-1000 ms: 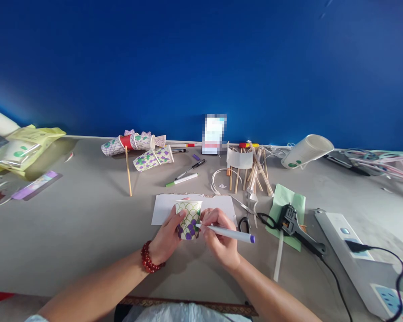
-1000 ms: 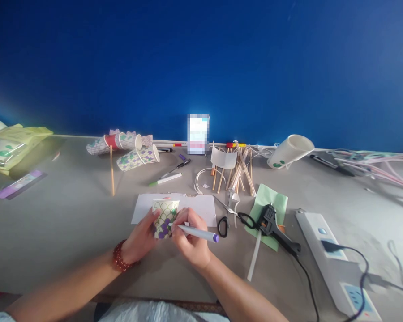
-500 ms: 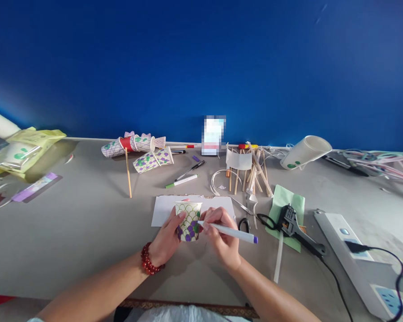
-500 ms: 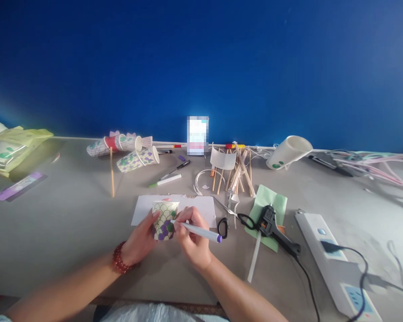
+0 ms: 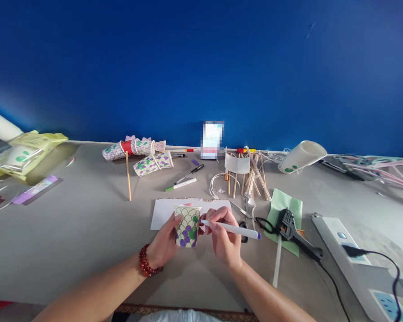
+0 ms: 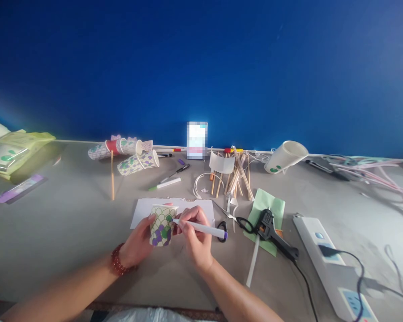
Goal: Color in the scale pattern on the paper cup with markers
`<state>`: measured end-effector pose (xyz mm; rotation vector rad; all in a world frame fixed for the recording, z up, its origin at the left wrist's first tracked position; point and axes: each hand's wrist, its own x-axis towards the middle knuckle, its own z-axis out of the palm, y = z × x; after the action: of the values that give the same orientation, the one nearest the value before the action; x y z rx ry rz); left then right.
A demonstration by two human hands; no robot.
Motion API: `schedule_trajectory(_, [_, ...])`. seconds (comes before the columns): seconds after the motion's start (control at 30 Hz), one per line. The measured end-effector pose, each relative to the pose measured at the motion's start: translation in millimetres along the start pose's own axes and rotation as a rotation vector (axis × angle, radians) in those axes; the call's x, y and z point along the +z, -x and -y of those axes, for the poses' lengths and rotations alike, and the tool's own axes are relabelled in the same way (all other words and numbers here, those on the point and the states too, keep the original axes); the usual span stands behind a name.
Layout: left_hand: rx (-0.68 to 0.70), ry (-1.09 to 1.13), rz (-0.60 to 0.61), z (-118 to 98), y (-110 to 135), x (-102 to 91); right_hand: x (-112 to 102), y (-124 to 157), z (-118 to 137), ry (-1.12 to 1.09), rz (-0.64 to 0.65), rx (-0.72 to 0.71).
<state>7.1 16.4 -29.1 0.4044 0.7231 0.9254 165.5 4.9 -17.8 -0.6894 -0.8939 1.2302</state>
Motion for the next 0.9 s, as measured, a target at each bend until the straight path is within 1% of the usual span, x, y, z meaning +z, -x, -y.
schedule_trajectory(0.1, [0.002,-0.001,0.002,-2.5,1.5,3.0,0.5,-0.7,1.9,-0.003,-0.002,0.006])
schedule_trajectory(0.27, [0.027,-0.032,0.033,-6.1,3.8,8.1,0.2,0.8,2.8,0.061,-0.005,-0.009])
schedule_trajectory(0.47, [0.034,-0.066,0.029,-4.8,5.7,8.5,0.1,4.0,3.6,0.147,0.064,-0.067])
schedule_trajectory(0.6, [0.04,-0.058,0.021,-2.6,5.5,6.9,0.3,4.3,5.4,0.173,0.102,-0.058])
schedule_trajectory(0.8, [0.008,0.009,-0.01,-5.6,5.1,10.2,-0.4,3.5,6.9,0.211,0.085,-0.038])
schedule_trajectory(0.9, [0.019,0.041,-0.005,-5.1,3.7,9.1,-0.6,2.8,7.8,0.253,0.075,-0.026])
